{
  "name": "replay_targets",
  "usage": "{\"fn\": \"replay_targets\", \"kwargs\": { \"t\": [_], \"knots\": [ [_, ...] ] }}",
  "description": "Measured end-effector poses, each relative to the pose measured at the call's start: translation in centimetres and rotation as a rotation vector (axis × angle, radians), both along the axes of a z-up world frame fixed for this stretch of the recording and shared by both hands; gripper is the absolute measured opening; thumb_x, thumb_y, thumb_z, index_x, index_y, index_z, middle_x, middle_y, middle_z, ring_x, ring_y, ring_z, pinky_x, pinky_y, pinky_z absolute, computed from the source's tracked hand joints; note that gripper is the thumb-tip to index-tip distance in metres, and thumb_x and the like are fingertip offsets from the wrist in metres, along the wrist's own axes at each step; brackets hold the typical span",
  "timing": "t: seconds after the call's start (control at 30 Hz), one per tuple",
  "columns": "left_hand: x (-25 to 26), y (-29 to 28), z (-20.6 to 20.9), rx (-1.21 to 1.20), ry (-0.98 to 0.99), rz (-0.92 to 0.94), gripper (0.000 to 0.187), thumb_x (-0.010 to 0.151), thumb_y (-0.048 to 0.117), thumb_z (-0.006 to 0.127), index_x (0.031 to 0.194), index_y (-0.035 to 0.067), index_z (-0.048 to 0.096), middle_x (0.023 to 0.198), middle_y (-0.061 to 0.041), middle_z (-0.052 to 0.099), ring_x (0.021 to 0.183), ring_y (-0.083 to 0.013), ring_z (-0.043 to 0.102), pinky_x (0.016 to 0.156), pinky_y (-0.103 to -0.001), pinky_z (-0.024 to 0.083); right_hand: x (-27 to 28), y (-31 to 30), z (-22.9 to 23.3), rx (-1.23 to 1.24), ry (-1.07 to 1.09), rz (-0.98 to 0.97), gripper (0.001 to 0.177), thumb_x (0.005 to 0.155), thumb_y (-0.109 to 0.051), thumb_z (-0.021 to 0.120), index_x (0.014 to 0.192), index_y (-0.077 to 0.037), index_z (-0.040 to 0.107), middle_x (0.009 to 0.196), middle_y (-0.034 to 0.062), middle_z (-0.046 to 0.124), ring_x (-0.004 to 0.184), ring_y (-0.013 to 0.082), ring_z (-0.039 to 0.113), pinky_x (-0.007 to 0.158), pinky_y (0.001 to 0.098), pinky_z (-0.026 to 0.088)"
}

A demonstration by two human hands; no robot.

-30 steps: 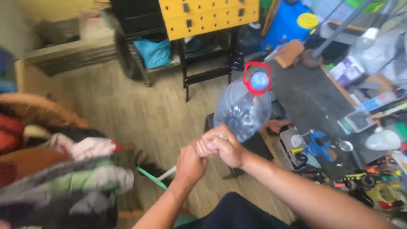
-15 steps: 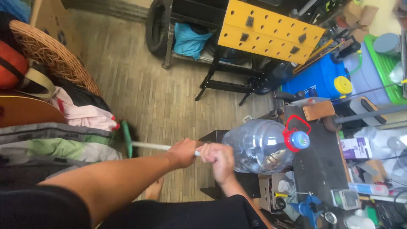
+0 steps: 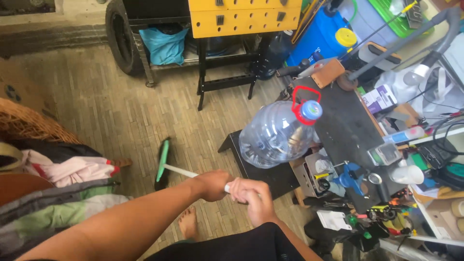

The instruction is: Repairing or assembling a handheld brush by attaching a handle to the brush head.

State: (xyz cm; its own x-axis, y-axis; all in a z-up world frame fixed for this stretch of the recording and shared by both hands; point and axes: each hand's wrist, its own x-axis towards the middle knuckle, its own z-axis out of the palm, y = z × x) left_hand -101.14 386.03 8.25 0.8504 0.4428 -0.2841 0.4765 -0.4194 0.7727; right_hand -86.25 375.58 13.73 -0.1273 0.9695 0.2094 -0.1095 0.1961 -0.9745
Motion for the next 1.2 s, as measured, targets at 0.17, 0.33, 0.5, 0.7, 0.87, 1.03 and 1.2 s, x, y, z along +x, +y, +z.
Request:
{"fn": "replay_targets", "kwargs": {
  "t": [0.17, 0.33, 0.5, 0.7, 0.87, 1.03, 1.2],
  "knots": [
    [3.6, -4.4, 4.8, 0.087, 0.117, -0.008, 0.017, 0.085, 0.017, 0.063, 0.098, 0.012, 0.072, 0.099, -0.016, 0.075, 0.100, -0.0353, 0.071, 0.089, -0.046, 0.056, 3.1, -3.9, 3.0, 0.038, 0.148, -0.078, 0.024, 0.083, -0.010, 0.045, 0.060, -0.004, 0.041, 0.061, 0.0096, 0.045, 0.063, 0.0237, 0.047, 0.091, 0.0472, 0.049],
    [6.2, -9.0, 2.6, 0.170, 0.128, -0.011, 0.022, 0.083, 0.016, 0.067, 0.103, 0.014, 0.073, 0.103, -0.017, 0.074, 0.103, -0.0369, 0.069, 0.090, -0.048, 0.055, 6.1, -8.6, -0.1, 0.042, 0.312, -0.196, 0.027, 0.087, -0.013, 0.046, 0.061, -0.006, 0.040, 0.060, 0.0080, 0.043, 0.062, 0.0238, 0.046, 0.086, 0.0484, 0.048],
    [7.4, -13.3, -2.7, 0.242, 0.407, 0.018, 0.026, 0.086, 0.009, 0.065, 0.111, 0.015, 0.072, 0.118, -0.016, 0.071, 0.110, -0.0357, 0.070, 0.091, -0.045, 0.057, 5.4, -13.6, -5.4, -0.004, 0.232, -0.311, 0.030, 0.089, -0.009, 0.045, 0.060, -0.001, 0.047, 0.064, 0.0106, 0.055, 0.067, 0.0229, 0.056, 0.079, 0.0402, 0.050],
    [9.3, -20.3, -7.7, 0.225, 0.436, -0.222, 0.024, 0.089, 0.015, 0.068, 0.112, 0.008, 0.067, 0.117, -0.020, 0.070, 0.112, -0.0366, 0.068, 0.093, -0.043, 0.056, 5.3, -23.2, -5.3, -0.150, 0.087, -0.277, 0.023, 0.093, 0.000, 0.048, 0.070, 0.002, 0.047, 0.070, 0.0079, 0.051, 0.070, 0.0180, 0.048, 0.072, 0.0322, 0.044],
    [11.1, -23.8, -2.0, 0.271, 0.395, -0.437, 0.021, 0.087, 0.016, 0.063, 0.105, 0.009, 0.071, 0.116, -0.018, 0.070, 0.112, -0.0376, 0.066, 0.093, -0.047, 0.054, 6.4, -27.4, -3.5, -0.213, 0.113, -0.391, 0.021, 0.090, 0.000, 0.049, 0.069, 0.002, 0.048, 0.072, 0.0101, 0.053, 0.072, 0.0196, 0.049, 0.072, 0.0341, 0.044],
    [12.8, -23.6, 2.2, 0.197, 0.359, -0.309, 0.033, 0.092, 0.035, 0.060, 0.103, 0.006, 0.069, 0.112, -0.021, 0.072, 0.110, -0.0362, 0.069, 0.098, -0.045, 0.053, 9.1, -26.9, -0.3, 0.015, 0.170, -0.426, 0.023, 0.087, -0.003, 0.048, 0.064, 0.000, 0.048, 0.073, 0.0134, 0.059, 0.076, 0.0224, 0.055, 0.079, 0.0381, 0.047],
    [13.0, -20.2, 3.4, 0.302, 0.301, -0.354, 0.032, 0.088, 0.033, 0.057, 0.107, 0.012, 0.071, 0.117, -0.019, 0.069, 0.112, -0.0387, 0.063, 0.098, -0.050, 0.049, 9.8, -24.2, 1.2, 0.053, 0.301, -0.392, 0.029, 0.090, -0.008, 0.045, 0.062, -0.004, 0.049, 0.061, 0.0095, 0.055, 0.075, 0.0262, 0.064, 0.106, 0.0432, 0.052]
  ]
}}
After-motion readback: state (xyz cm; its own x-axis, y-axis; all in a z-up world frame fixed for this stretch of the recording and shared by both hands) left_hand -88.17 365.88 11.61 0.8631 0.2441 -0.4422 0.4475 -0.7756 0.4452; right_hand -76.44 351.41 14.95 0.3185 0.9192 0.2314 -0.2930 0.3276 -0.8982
